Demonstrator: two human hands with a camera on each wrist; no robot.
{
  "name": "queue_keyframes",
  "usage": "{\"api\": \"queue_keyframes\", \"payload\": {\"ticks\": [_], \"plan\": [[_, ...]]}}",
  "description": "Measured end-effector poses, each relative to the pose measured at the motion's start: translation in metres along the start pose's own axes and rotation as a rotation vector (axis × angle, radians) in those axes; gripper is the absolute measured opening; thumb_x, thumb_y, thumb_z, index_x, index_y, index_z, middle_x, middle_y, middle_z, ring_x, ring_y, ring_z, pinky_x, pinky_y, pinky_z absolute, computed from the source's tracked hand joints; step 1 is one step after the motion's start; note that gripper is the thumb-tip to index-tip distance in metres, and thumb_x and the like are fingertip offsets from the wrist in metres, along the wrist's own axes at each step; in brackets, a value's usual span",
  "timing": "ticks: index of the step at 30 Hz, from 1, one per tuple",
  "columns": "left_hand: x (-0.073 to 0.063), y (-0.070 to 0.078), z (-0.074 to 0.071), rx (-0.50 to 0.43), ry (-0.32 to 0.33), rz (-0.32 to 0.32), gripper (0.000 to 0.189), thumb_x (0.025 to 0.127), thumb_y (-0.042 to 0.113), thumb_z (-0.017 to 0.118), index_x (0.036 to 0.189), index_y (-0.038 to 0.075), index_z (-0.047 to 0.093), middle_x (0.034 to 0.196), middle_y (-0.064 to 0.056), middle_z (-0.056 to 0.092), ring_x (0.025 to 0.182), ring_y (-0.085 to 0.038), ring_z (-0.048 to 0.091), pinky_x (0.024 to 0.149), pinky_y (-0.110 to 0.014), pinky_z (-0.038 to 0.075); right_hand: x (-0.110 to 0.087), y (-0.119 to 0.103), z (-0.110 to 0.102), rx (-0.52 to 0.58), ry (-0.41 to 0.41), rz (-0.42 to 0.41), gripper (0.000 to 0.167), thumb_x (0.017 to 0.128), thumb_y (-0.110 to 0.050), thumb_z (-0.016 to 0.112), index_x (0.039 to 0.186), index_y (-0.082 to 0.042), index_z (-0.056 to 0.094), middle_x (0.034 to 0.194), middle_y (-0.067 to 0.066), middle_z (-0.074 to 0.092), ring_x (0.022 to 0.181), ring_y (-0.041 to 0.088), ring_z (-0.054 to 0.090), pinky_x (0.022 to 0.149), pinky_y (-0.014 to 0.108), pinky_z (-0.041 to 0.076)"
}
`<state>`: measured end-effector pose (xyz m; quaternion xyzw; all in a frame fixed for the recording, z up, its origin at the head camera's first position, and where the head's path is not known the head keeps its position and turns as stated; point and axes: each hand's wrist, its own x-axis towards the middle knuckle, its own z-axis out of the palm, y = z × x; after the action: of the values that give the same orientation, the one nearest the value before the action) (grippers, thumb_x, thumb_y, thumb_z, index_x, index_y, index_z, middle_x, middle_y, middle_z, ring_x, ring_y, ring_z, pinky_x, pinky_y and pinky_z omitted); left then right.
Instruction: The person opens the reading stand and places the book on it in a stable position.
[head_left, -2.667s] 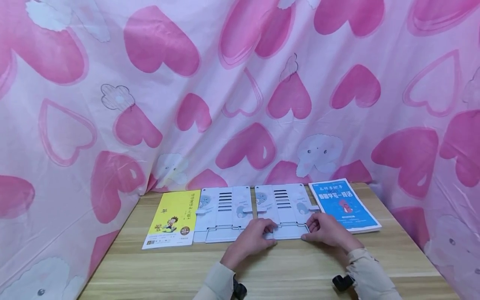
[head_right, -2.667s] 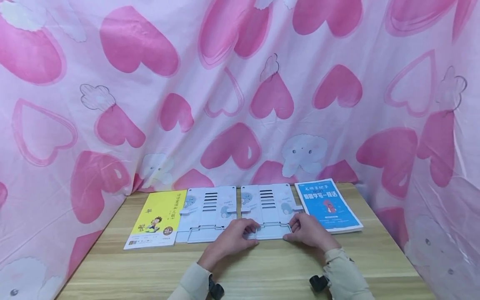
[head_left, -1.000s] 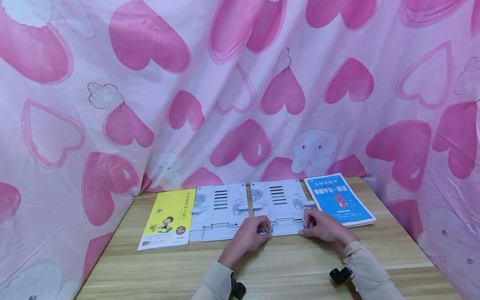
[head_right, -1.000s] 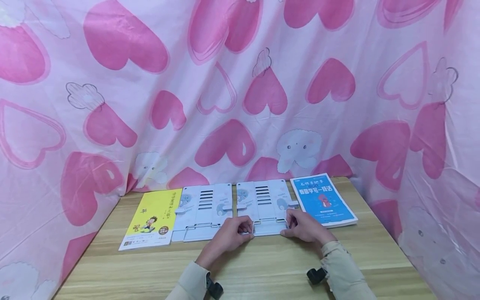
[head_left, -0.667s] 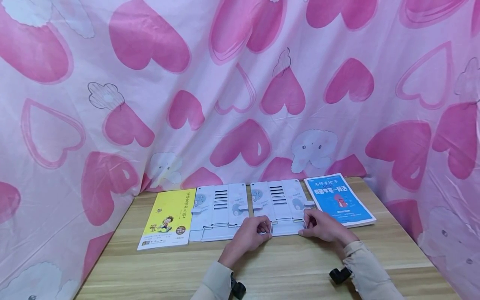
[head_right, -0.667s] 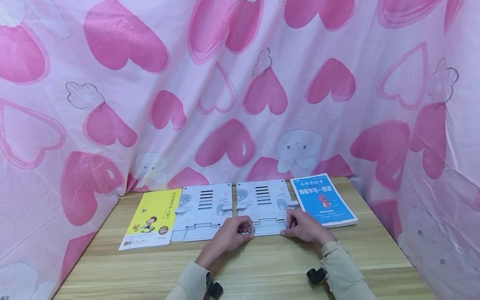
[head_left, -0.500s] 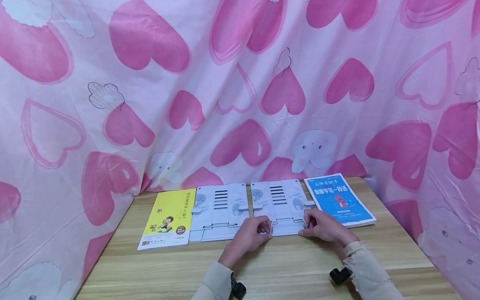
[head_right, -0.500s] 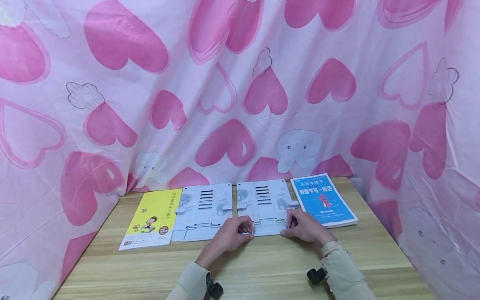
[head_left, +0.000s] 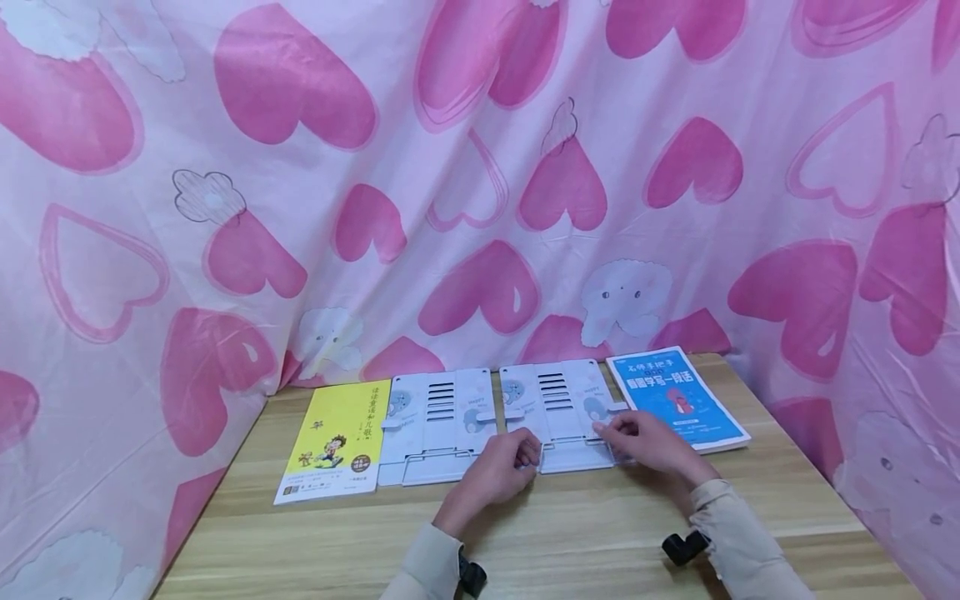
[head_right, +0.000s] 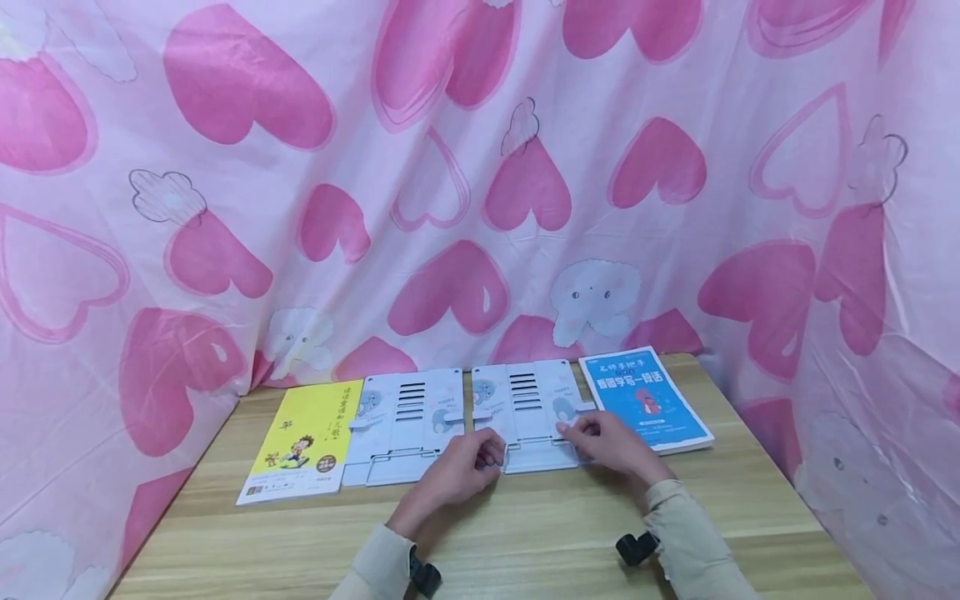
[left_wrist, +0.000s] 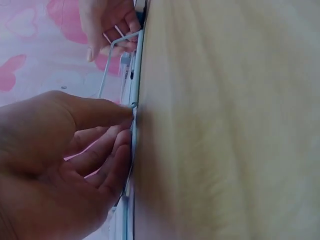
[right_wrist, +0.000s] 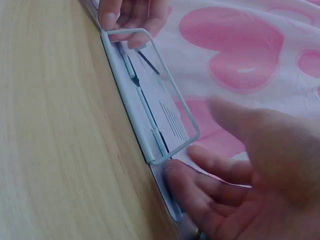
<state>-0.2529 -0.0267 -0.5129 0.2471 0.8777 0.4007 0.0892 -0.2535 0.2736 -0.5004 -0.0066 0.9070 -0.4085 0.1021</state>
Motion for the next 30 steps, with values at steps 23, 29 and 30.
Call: {"api": "queue_keyframes", "payload": {"ticks": [23,29,30], "plan": [[0.016,-0.016,-0.019,0.203,0.274,-0.11,0.051,0.099,0.016,0.076,0.145,0.001,0.062,0.149,-0.019,0.065,0.142,-0.039,0.055,0.122,-0.058,0.045,0.022,0.027,-0.008,0.008,0.29,-0.027,0.061,0.104,-0.042,0.073,0.149,-0.003,0.059,0.136,0.022,0.065,0.12,0.034,0.059,0.104,0.05,0.054],[0.025,-0.015,-0.018,0.298,0.211,-0.172,0.059,0.099,0.027,0.078,0.151,0.007,0.06,0.153,-0.014,0.063,0.143,-0.038,0.048,0.117,-0.06,0.041,0.031,0.025,-0.007,-0.075,0.215,-0.028,0.073,0.104,-0.047,0.071,0.157,0.0,0.052,0.151,0.029,0.054,0.132,0.044,0.052,0.114,0.066,0.05],[0.026,-0.015,-0.018,0.3,0.21,-0.178,0.059,0.098,0.028,0.078,0.15,0.008,0.061,0.152,-0.014,0.064,0.142,-0.038,0.048,0.115,-0.059,0.041,0.032,0.025,-0.007,-0.085,0.21,-0.031,0.073,0.104,-0.047,0.07,0.157,0.0,0.052,0.152,0.03,0.054,0.134,0.045,0.052,0.115,0.067,0.049]]}}
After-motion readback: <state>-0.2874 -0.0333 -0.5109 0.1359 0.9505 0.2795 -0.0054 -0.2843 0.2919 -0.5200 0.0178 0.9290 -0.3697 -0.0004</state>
